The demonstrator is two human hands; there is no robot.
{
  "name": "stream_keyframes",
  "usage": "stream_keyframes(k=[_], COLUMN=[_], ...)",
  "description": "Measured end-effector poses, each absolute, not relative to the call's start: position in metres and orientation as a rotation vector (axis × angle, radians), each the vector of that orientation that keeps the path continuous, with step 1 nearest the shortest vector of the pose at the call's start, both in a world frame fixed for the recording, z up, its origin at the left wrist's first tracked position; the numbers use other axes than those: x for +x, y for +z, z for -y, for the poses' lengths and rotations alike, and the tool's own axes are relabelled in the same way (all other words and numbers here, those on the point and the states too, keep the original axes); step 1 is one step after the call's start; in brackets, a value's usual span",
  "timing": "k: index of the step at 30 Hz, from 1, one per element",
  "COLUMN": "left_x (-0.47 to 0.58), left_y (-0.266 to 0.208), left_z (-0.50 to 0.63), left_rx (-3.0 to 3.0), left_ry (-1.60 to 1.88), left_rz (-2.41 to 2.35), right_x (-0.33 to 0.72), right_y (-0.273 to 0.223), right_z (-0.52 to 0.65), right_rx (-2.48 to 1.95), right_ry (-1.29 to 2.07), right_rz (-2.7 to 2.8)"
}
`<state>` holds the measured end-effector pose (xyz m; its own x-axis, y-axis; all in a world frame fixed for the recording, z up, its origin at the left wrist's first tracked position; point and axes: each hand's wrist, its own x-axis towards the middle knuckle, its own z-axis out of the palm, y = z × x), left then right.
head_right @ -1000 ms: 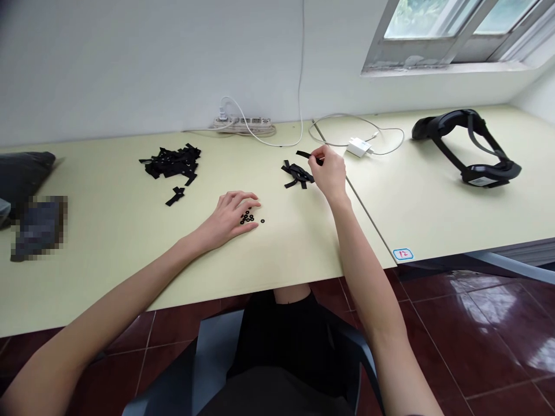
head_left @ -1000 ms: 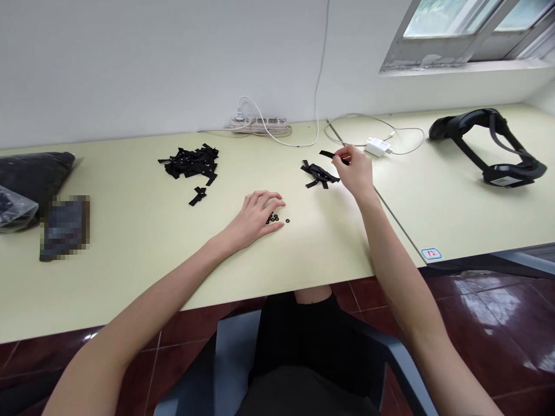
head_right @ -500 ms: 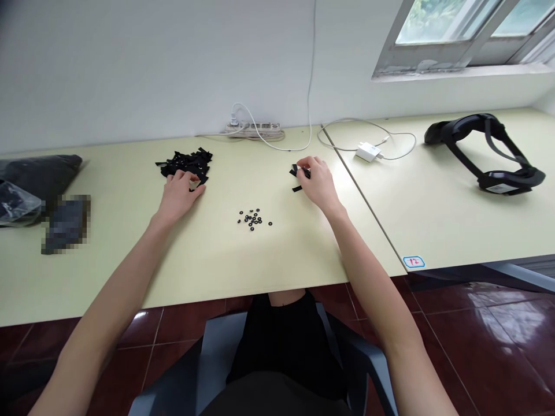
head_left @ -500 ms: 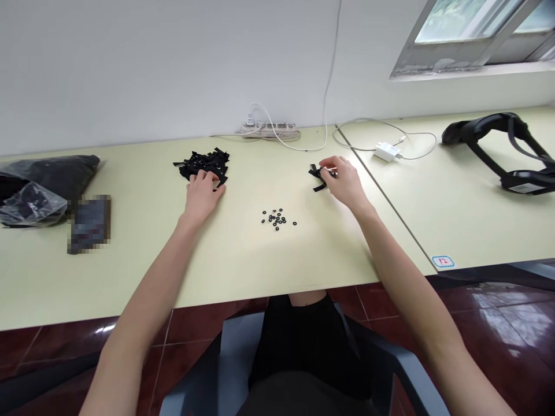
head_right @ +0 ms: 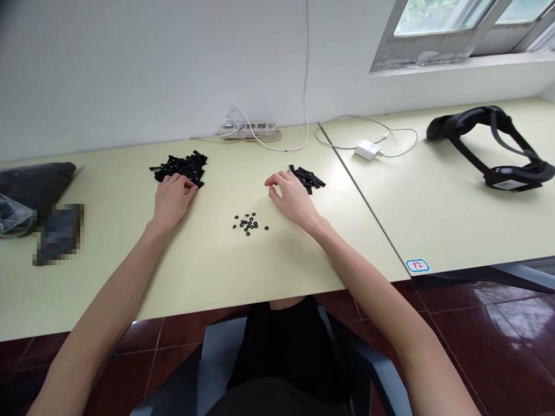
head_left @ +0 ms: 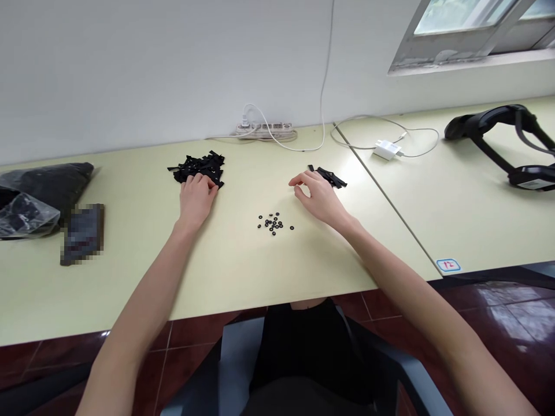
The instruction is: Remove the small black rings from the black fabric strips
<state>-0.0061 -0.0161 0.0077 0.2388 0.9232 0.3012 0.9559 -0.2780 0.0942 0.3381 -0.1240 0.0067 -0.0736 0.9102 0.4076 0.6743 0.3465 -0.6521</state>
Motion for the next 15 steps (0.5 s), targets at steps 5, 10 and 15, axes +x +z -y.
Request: stream_keyframes(k=[5, 10, 15], left_x=[-0.005, -0.003, 0.023], left_y=[0.007, 0.001, 0.007], left_z=[0.017, 0.013, 0.033], left_rx=[-2.398, -2.384, -2.729], left_ry=[-0.445, -0.607, -1.157], left_rz=[1.822, 1.865, 1.769], right_x=[0.333, 0.328, 0.318], right_y=[0.006, 0.004, 0.009], right_z=[0.125, 0.127, 0.131], right_rx=[-1.376, -1.385, -1.335], right_ry=[0.374, 0.408, 0.583], right_rz=[1.831, 1.837, 1.792])
